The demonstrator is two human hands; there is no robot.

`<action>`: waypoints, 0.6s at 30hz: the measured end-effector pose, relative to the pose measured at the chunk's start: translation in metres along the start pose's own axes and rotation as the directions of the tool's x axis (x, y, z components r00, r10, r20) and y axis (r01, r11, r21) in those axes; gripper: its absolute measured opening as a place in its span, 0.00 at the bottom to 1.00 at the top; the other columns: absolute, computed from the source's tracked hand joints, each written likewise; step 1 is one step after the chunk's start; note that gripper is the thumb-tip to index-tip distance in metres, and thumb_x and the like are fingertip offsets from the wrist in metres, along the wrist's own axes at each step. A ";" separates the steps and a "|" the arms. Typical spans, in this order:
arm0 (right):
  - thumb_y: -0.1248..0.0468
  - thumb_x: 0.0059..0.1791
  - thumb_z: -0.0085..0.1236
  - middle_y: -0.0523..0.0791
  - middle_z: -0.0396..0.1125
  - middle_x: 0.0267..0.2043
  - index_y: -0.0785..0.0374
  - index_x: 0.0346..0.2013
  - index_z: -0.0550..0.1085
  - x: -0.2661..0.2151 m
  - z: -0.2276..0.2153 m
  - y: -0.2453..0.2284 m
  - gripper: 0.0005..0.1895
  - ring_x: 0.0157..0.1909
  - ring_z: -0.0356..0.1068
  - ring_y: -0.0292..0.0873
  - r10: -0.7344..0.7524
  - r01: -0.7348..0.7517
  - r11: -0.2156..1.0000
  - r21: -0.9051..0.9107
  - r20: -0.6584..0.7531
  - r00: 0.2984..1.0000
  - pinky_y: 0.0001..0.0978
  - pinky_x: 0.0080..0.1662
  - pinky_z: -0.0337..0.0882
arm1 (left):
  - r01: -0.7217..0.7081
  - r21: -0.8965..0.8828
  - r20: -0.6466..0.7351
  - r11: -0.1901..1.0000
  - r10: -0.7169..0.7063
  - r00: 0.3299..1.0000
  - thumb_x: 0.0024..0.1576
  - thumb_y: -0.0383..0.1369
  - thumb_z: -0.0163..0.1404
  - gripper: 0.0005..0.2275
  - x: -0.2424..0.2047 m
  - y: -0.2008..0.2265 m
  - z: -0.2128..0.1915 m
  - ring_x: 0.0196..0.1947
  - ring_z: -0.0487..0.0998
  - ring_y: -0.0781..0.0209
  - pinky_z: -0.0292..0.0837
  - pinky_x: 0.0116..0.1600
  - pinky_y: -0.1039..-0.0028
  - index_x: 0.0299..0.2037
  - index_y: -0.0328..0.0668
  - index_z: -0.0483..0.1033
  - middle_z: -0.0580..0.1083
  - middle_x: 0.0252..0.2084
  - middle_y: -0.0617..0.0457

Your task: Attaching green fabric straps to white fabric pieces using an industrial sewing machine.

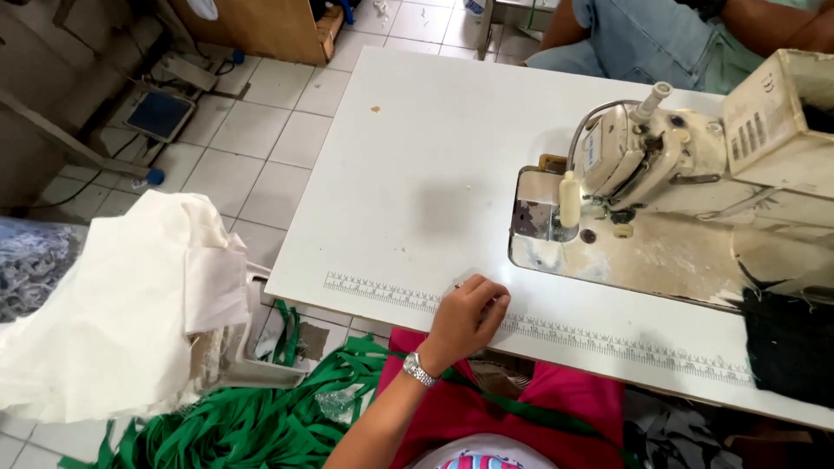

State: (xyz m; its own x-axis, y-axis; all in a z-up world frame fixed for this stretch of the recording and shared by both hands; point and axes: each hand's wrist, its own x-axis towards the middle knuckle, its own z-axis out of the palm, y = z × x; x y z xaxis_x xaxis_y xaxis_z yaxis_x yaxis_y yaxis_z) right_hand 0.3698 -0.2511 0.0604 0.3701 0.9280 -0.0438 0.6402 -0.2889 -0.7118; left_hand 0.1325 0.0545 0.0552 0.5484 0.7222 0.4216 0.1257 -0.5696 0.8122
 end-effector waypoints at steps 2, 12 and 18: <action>0.30 0.30 0.55 0.40 0.75 0.54 0.47 0.63 0.66 0.042 0.013 -0.031 0.51 0.52 0.76 0.43 -0.028 0.029 0.998 -0.059 0.019 0.999 0.39 0.53 0.69 | 0.002 -0.079 -0.032 0.997 -0.004 0.999 0.65 0.33 0.46 0.09 -0.005 -0.003 0.003 0.30 0.80 0.50 0.79 0.31 0.68 0.39 0.39 0.79 0.75 0.31 0.45; 0.50 0.55 0.37 0.44 0.80 0.40 0.52 0.65 0.64 0.137 0.114 -0.125 0.25 0.37 0.81 0.53 -0.397 0.394 0.917 0.066 0.045 0.917 0.41 0.38 0.74 | 0.187 -0.364 -0.022 0.912 -0.209 0.978 0.62 0.39 0.51 0.10 -0.041 0.043 -0.021 0.27 0.67 0.68 0.63 0.30 0.77 0.36 0.43 0.76 0.67 0.31 0.57; 0.57 0.55 0.48 0.45 0.74 0.40 0.53 0.71 0.56 0.127 0.101 -0.136 0.30 0.33 0.80 0.44 -0.265 0.192 0.920 0.343 0.184 0.946 0.32 0.37 0.75 | 0.165 -0.377 0.001 0.911 -0.178 0.984 0.63 0.35 0.48 0.10 -0.035 0.045 -0.016 0.33 0.77 0.63 0.71 0.38 0.73 0.45 0.42 0.81 0.76 0.35 0.53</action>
State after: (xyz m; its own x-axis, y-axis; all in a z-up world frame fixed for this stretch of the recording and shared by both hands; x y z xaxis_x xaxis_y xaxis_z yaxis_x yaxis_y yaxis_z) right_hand 0.2616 -0.0705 0.0811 0.0567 0.9982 0.0188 0.4292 -0.0074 -0.9032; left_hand 0.1057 0.0102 0.0833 0.5181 0.8116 0.2698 -0.1069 -0.2515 0.9619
